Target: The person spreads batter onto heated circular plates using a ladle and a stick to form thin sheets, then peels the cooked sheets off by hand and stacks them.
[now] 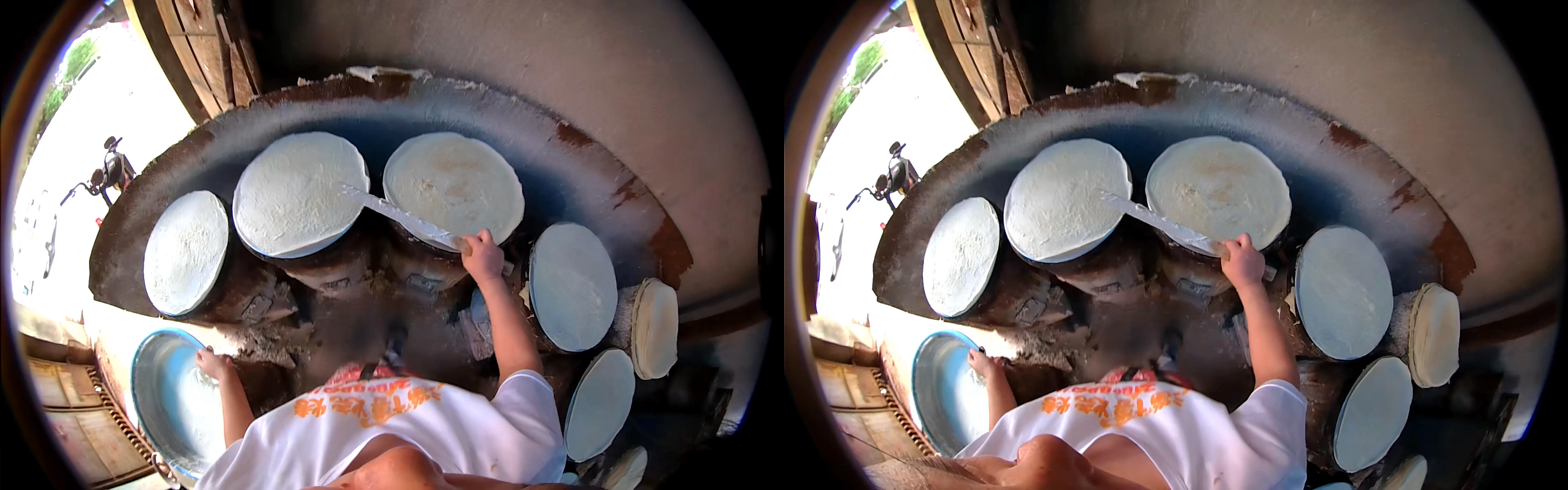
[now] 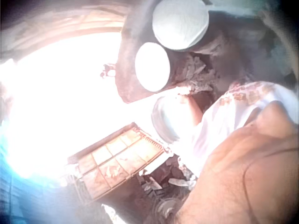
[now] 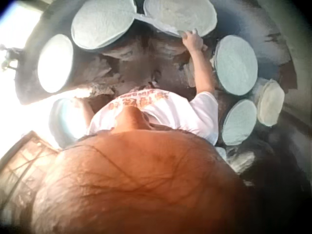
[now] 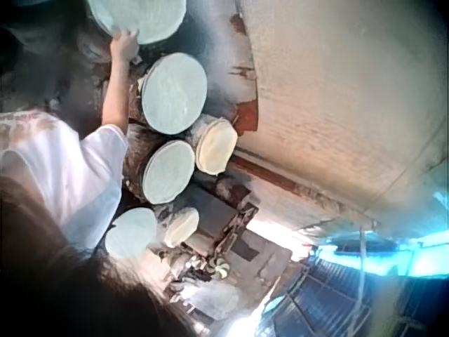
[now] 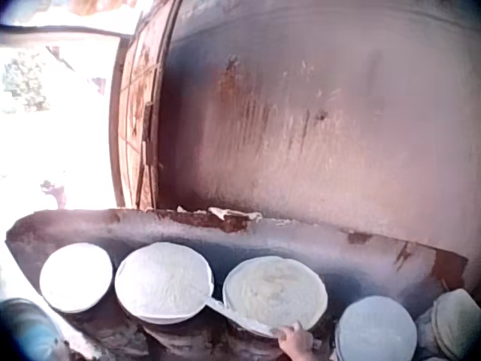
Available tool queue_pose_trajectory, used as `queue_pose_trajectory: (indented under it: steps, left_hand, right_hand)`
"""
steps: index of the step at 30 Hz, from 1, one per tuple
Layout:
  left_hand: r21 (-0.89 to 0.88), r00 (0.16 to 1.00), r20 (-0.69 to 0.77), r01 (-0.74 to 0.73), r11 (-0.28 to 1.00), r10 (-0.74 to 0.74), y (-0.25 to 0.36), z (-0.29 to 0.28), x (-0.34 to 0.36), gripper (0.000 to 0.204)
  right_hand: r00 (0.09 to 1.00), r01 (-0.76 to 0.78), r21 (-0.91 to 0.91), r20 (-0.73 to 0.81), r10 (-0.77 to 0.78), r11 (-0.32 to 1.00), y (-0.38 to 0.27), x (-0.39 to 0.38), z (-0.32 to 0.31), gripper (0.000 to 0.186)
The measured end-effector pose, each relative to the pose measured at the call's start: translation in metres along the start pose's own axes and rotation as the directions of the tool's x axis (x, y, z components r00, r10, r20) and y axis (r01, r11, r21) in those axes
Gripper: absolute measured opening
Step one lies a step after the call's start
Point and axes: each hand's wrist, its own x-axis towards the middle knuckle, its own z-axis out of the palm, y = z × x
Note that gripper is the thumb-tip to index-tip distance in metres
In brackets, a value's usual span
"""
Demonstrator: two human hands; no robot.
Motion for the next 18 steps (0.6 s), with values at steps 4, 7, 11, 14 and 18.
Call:
queue_pose_trajectory:
  steps: [4,7,11,14,18]
  left_hand:
    - [0.153,0.909,0.231,-0.385,0.91,0.346,0.025,0.062,-0.048,0.035]
    - [-0.02,0.56,0.481,-0.762,0.647,0.675,0.036,0.155,-0.136,0.023]
    - [-0.275,0.024,0.883,-0.783,0.558,0.469,0.035,0.251,-0.287,0.032]
    - [-0.443,-0.305,0.809,-0.879,0.179,0.501,0.044,0.299,-0.357,0.047]
    - [-0.54,-0.385,0.744,-0.828,0.152,0.545,0.033,0.344,-0.383,0.036]
  right_hand:
    - [0.989,0.093,0.048,-0.119,-0.087,0.994,0.021,0.022,0.011,0.014]
    - [0.981,0.135,0.069,-0.152,-0.123,0.988,0.007,0.044,-0.008,0.014]
    - [0.997,0.053,0.073,-0.059,-0.049,0.996,0.02,0.069,-0.013,0.016]
    - [0.992,0.125,0.074,-0.027,-0.123,0.989,0.01,0.09,-0.04,0.02]
    - [0.982,0.18,0.097,0.041,-0.184,0.979,0.013,0.116,-0.045,0.022]
